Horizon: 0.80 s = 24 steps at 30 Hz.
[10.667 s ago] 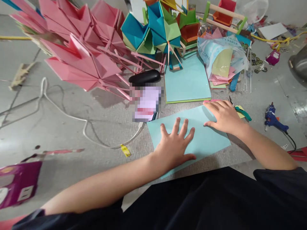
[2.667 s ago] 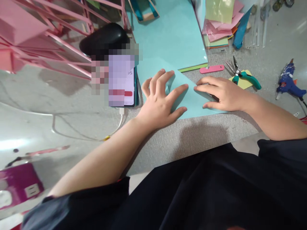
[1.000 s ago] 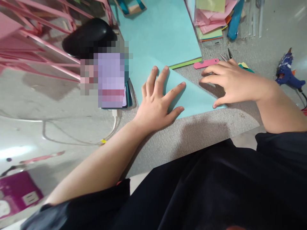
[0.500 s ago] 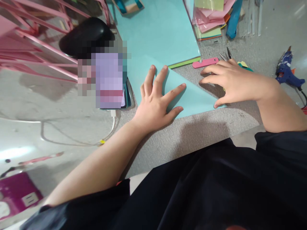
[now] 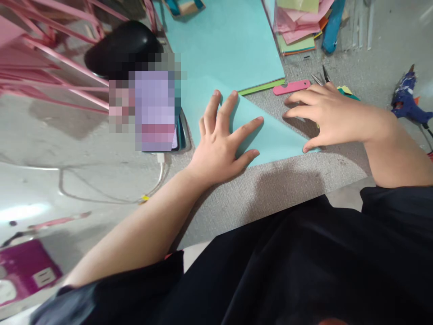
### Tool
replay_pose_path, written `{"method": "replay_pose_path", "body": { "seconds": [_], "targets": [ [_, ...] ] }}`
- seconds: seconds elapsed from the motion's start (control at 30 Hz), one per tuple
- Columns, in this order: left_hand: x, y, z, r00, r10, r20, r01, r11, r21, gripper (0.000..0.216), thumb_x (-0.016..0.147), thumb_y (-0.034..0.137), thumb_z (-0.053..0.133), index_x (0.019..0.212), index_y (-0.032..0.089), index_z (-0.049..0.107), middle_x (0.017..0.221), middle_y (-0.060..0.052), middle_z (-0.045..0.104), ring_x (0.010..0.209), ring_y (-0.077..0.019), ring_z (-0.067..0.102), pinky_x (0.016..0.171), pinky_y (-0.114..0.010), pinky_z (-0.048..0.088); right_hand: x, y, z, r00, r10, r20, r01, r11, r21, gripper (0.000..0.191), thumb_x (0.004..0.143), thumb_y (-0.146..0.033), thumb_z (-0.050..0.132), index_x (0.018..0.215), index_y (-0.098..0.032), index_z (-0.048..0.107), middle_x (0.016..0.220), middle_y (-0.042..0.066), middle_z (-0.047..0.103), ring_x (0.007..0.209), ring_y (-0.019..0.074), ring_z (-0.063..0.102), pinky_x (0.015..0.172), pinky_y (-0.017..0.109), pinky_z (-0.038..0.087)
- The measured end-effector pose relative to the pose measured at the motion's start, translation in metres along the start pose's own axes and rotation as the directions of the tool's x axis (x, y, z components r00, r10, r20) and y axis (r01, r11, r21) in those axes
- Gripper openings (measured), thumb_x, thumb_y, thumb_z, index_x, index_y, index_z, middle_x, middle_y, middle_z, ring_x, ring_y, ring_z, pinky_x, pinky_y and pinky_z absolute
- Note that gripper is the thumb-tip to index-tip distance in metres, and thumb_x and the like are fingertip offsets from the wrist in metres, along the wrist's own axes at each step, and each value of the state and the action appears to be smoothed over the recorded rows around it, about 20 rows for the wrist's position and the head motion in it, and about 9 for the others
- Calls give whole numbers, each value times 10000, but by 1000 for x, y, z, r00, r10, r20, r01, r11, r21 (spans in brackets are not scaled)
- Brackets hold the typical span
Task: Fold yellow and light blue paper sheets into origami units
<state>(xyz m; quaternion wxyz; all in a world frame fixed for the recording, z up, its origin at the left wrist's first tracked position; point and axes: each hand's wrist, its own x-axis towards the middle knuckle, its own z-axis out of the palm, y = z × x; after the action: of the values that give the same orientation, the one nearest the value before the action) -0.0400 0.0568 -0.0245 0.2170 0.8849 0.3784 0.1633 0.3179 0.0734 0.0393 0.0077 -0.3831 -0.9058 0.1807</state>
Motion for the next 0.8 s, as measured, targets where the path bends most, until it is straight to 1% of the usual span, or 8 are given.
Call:
{"method": "replay_pose_path", "body": {
  "seconds": [0.1,0.23,0.3,0.37,0.43,0.53,0.67,0.8],
  "targets": [
    [-1,-4,1,1000,25,-3,-25,999,22,746,1056,575,690,1763,484,472,1988,43,99,1813,-569,47,1374,-866,296,0,-2,-2,1000,-2,1,2,1000,-24,736,926,-641,830,1584,-350,672,1715,123,607,1519,489,534,1183,639,457],
    [-2,-8,-1,999,39,5,-39,999,27,833,995,647,757,1763,513,464,1987,54,109,1816,-569,19,1395,-869,261,-2,0,0,1000,-11,-3,11,999,-38,762,925,-639,836,1606,-354,649,1720,121,600,1514,487,530,1165,613,474],
    [-2,-7,-2,999,36,10,-36,999,35,798,1017,660,723,1758,502,473,1987,67,105,1819,-555,4,1413,-879,199,-4,3,2,1000,-16,-17,15,998,-57,792,917,-669,845,1611,-349,641,1708,121,607,1516,489,520,1161,600,480],
    [-1,-5,-3,1000,27,15,-28,998,51,724,1069,651,647,1753,472,488,1987,80,101,1820,-541,4,1423,-887,145,-5,7,5,999,-17,-42,14,997,-79,822,900,-714,855,1602,-342,645,1697,122,612,1516,495,515,1158,596,485],
    [0,-2,-3,1000,19,19,-20,997,70,675,1106,640,589,1745,444,503,1989,81,99,1817,-537,26,1425,-889,123,-6,11,9,997,-21,-73,14,996,-93,844,886,-756,856,1594,-346,649,1696,119,609,1515,501,513,1153,595,493],
    [0,0,-4,1000,16,19,-18,996,84,665,1115,641,578,1744,439,506,1989,71,119,1820,-535,42,1428,-884,121,-6,15,14,996,-28,-89,19,995,-96,863,880,-794,846,1597,-357,647,1700,112,607,1520,504,512,1150,596,507],
    [0,0,-5,999,22,26,-24,997,76,706,1099,642,606,1766,459,469,1982,56,178,1833,-529,1,1426,-893,134,-8,19,15,997,-21,-80,14,996,-93,883,871,-800,852,1602,-349,643,1704,124,604,1539,519,509,1151,625,524],
    [0,0,-5,1000,6,31,-9,996,87,701,1098,647,599,1763,465,479,1987,54,144,1833,-546,18,1417,-910,138,-12,21,15,994,-29,-103,18,994,-106,879,883,-781,856,1620,-361,624,1722,125,594,1578,525,494,1163,648,533]
  ]
}}
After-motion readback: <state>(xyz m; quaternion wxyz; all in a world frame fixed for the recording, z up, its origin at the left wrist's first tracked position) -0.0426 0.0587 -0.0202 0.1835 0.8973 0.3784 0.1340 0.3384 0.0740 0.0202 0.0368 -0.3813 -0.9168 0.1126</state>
